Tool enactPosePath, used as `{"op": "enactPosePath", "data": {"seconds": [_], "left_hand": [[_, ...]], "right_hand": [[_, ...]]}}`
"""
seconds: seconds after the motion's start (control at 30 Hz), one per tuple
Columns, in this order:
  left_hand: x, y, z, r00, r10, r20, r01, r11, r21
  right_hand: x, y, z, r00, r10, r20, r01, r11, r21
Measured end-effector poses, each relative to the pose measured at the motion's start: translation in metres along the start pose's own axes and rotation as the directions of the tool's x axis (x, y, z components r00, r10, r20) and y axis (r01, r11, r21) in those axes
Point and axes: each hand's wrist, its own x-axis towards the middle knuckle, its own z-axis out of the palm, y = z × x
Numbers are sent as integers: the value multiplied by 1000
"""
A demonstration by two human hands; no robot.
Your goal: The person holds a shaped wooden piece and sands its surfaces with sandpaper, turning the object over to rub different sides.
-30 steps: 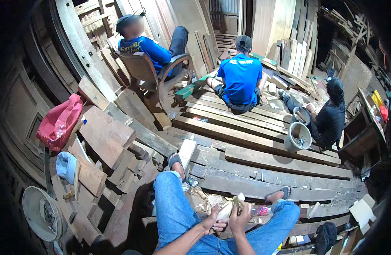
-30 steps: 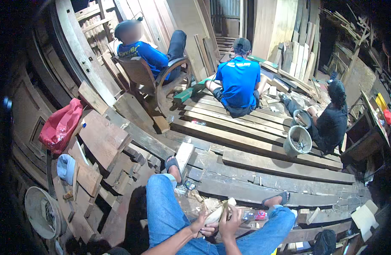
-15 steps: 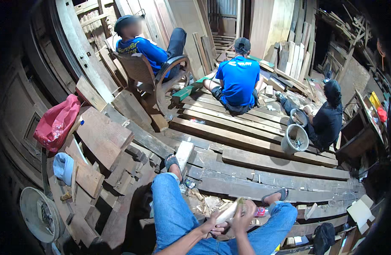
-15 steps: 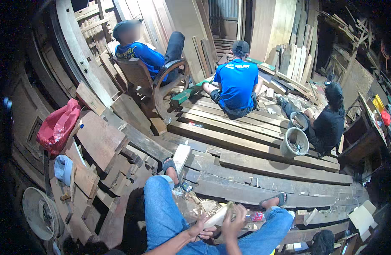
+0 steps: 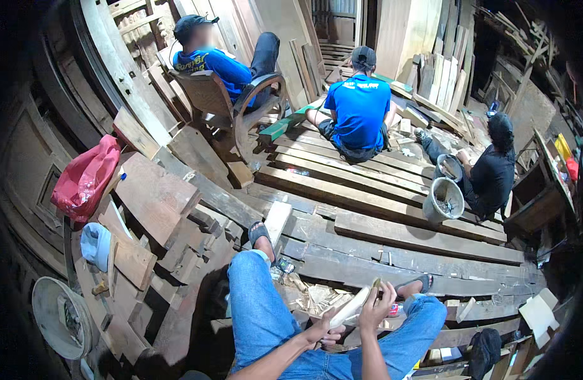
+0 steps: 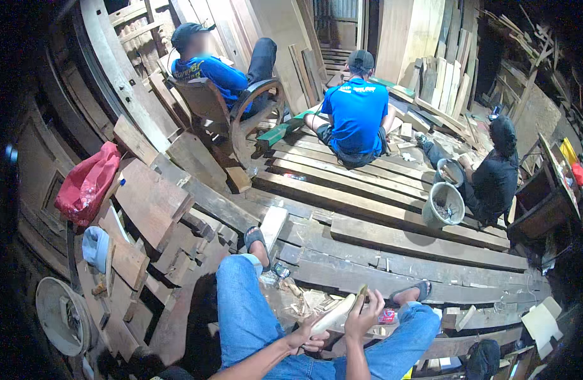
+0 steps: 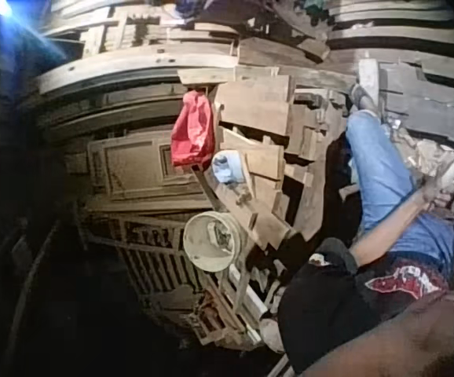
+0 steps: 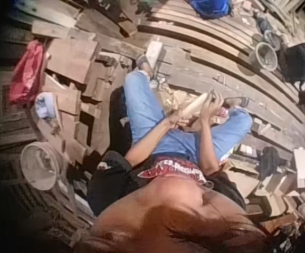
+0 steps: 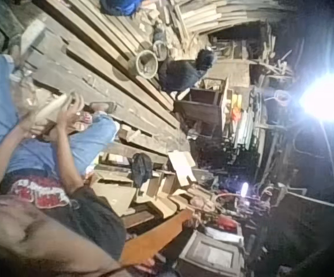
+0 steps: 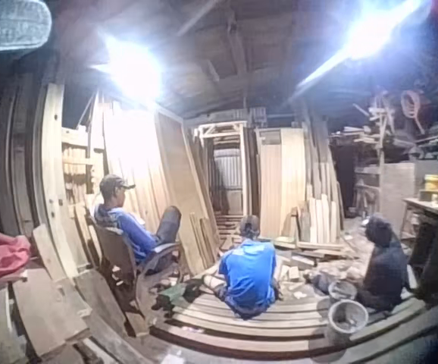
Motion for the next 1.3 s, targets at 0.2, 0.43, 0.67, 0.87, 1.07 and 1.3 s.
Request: {"op": "enactPosePath", "data": {"seconds": [0.2, 0.43, 0.67, 0.87, 1.07, 1.3], "left_hand": [[10, -2, -20, 994, -33, 102, 61, 957, -283], [13, 1, -23, 999, -27, 27, 32, 976, -216], [5, -5, -20, 999, -40, 26, 40, 999, 3], [1, -5, -2, 996, -71, 48, 71, 997, -5], [9, 1, -32, 981, -169, 93, 192, 889, -415], [-1, 8, -12, 999, -42, -11, 39, 976, -213]], "right_hand": [[-17, 5, 3, 975, -195, 111, 198, 980, -13], [-30, 15, 0, 951, -258, 172, 280, 952, -124], [-11, -1, -8, 982, -69, 175, 70, 998, 3], [4, 18, 4, 995, 92, 49, -96, 992, 83], [-29, 11, 4, 959, -177, 219, 179, 984, 11], [-41, 4, -2, 957, -220, 191, 212, 975, 59]]}}
